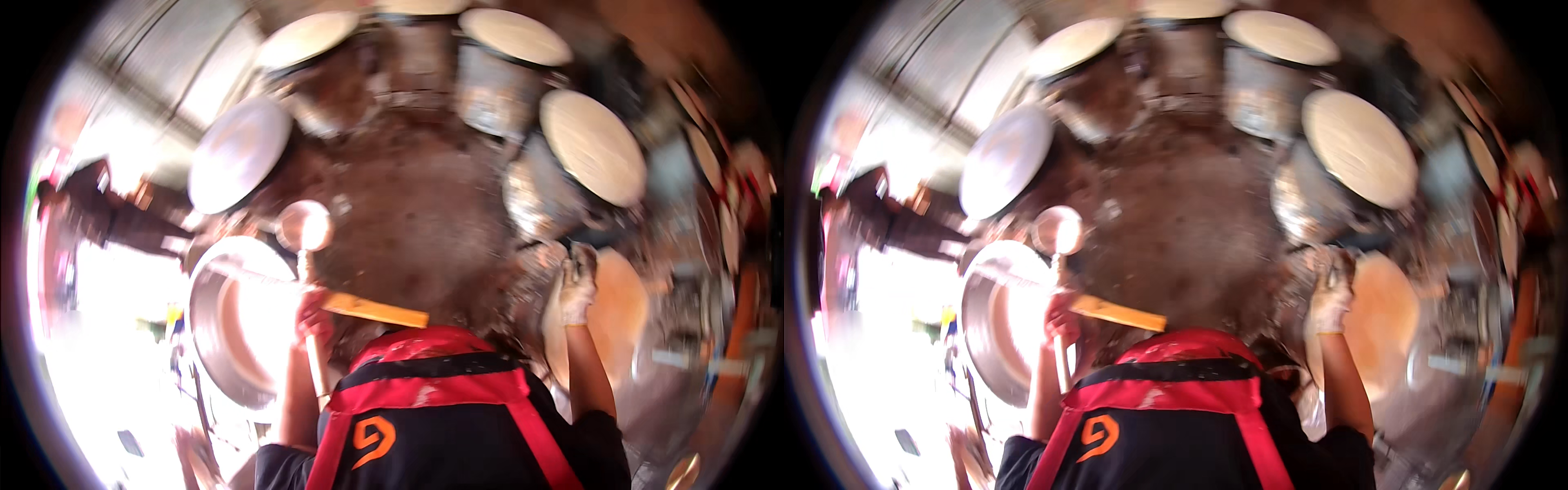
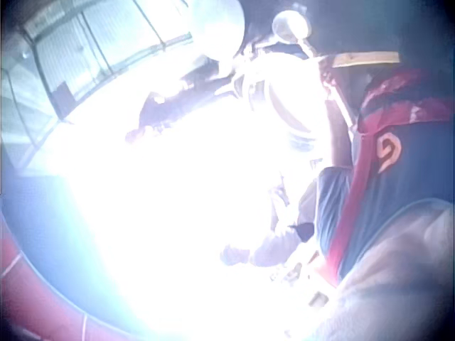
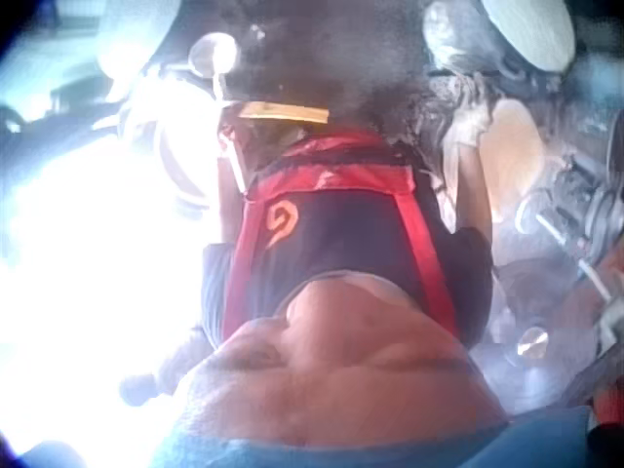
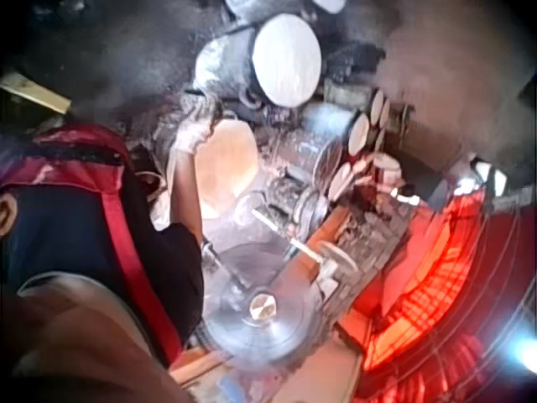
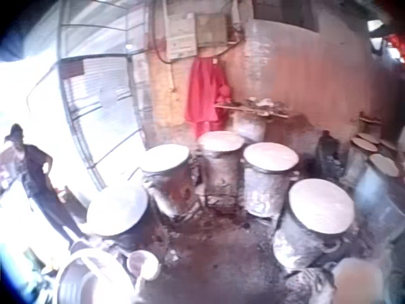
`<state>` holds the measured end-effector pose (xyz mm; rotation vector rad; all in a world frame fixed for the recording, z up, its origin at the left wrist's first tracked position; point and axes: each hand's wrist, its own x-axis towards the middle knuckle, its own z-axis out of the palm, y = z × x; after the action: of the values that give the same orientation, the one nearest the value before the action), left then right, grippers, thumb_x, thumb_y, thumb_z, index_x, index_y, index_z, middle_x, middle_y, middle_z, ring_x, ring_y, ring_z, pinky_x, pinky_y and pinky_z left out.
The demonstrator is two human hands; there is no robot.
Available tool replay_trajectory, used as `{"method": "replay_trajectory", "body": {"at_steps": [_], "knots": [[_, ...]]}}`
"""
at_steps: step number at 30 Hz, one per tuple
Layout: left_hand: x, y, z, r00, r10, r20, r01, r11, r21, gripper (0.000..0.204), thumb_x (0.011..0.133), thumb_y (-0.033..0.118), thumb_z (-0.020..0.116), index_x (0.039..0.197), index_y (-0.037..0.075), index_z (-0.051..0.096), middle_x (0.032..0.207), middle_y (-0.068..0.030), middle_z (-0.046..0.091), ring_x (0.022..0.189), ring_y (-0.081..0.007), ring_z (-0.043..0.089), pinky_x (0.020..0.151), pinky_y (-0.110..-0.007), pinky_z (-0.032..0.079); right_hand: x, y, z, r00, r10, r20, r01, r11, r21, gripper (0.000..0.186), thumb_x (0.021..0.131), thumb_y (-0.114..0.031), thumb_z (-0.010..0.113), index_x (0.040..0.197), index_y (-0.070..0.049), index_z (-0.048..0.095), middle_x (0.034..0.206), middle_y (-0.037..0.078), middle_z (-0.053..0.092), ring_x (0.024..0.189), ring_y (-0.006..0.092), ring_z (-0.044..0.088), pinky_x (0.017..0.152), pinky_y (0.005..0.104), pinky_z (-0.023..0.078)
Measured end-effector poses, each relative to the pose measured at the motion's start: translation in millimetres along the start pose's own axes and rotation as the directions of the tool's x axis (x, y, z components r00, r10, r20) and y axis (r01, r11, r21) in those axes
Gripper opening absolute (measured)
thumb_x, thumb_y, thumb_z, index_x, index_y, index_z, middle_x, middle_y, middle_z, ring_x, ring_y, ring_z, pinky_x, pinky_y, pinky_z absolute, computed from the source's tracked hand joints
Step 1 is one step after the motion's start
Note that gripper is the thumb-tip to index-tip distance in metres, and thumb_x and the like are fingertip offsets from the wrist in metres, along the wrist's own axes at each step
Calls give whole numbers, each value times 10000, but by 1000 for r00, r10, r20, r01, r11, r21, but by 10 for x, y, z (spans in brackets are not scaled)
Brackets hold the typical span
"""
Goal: The person scoops batter from a large metal bowl and pours it onto a hot, circular griddle. Using a long wooden stick, they spread the batter into a thin, round crepe. Once cooked, the person lifts the crepe and places it onto a stack of finished crepes. This process is repeated continuously throughout the video.
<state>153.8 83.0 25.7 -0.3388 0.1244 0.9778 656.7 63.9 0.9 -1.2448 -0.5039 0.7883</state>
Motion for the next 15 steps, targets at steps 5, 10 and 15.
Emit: {"method": "replay_trajectory", "body": {"at_steps": [5,10,15], "knots": [[-492,619,-491,869,397,-297,-268,880,392,165,913,110,482,752,75,469,458,61,318,333,-33,310,272,-186,273,-1267,735,2924,88,243,966,671,703,-238,427,913,-342,504,1285,-135,477,1195,160,553,1087,316,549,905,398,452],[-1136,1169,-1195,768,547,-334,-517,837,181,269,936,198,513,704,88,432,505,47,360,325,-35,309,271,-191,284,-2592,1571,4078,-370,644,670,768,617,-170,518,923,-398,430,1392,-198,341,1243,187,522,1106,357,532,928,433,429],[-1685,1534,-2052,248,760,-601,-380,647,661,229,886,167,568,865,120,344,538,20,369,347,-65,350,284,-233,301,-2777,2436,4047,-385,662,643,575,717,-393,470,937,-308,435,1366,-125,379,1316,174,476,1200,333,467,1000,382,394]]}}
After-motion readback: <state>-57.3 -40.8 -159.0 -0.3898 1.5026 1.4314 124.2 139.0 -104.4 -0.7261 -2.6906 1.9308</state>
